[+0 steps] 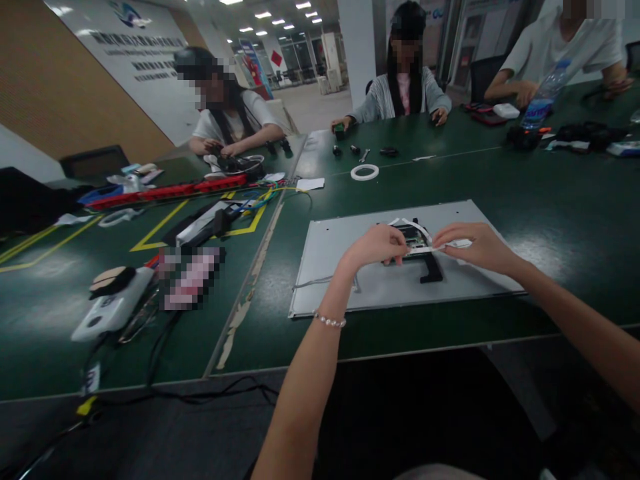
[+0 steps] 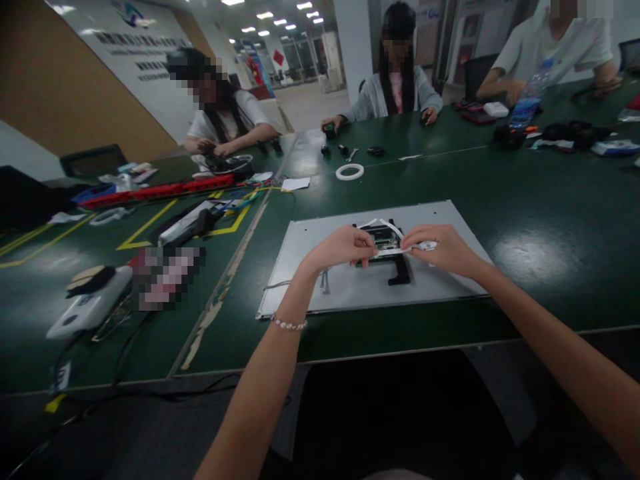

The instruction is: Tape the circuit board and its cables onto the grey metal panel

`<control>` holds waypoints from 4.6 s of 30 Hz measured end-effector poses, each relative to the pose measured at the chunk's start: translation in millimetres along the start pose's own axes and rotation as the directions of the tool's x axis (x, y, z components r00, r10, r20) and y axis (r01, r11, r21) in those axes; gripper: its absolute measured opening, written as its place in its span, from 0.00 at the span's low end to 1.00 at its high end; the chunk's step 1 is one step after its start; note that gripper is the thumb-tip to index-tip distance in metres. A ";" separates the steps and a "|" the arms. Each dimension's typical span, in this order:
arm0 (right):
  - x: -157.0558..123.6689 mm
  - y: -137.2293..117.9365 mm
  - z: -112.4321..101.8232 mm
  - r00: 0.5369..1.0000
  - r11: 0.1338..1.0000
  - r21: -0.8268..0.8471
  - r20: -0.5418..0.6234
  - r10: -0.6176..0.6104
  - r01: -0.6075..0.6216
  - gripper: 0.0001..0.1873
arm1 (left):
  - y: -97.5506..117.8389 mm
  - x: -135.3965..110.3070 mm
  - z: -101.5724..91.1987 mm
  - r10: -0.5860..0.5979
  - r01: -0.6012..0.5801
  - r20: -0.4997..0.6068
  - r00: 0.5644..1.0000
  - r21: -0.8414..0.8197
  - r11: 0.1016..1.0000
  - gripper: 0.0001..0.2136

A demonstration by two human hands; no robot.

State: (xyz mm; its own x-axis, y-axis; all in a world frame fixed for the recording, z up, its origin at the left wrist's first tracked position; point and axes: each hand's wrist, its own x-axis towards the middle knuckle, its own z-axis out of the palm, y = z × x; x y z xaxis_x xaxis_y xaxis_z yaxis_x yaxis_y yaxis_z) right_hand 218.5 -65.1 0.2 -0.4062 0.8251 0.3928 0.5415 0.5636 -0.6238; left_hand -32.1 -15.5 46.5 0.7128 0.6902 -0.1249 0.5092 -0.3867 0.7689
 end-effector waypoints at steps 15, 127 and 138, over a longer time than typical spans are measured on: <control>-23.5 16.0 2.6 0.994 0.999 -0.029 0.097 0.040 -0.038 0.09 | 17.2 10.1 40.9 -0.135 0.113 0.037 0.990 0.361 0.926 0.10; -63.2 -10.2 28.2 0.998 0.925 -0.379 0.048 0.043 -0.021 0.23 | 29.5 -52.2 138.4 0.076 0.196 -0.436 0.897 0.547 0.814 0.22; -76.9 -31.0 46.1 0.990 0.775 -0.627 0.036 0.135 -0.083 0.29 | 27.7 -49.6 139.5 0.070 0.193 -0.465 0.882 0.493 0.848 0.22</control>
State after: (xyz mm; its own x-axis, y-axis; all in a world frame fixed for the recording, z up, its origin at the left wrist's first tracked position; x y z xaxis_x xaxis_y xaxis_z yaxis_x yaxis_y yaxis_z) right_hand 199.0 -148.0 -41.8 -0.3554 0.8916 0.2805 0.9146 0.3936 -0.0923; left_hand 13.9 -145.8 -13.4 0.4399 0.8667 0.2351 0.8076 -0.4963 0.3187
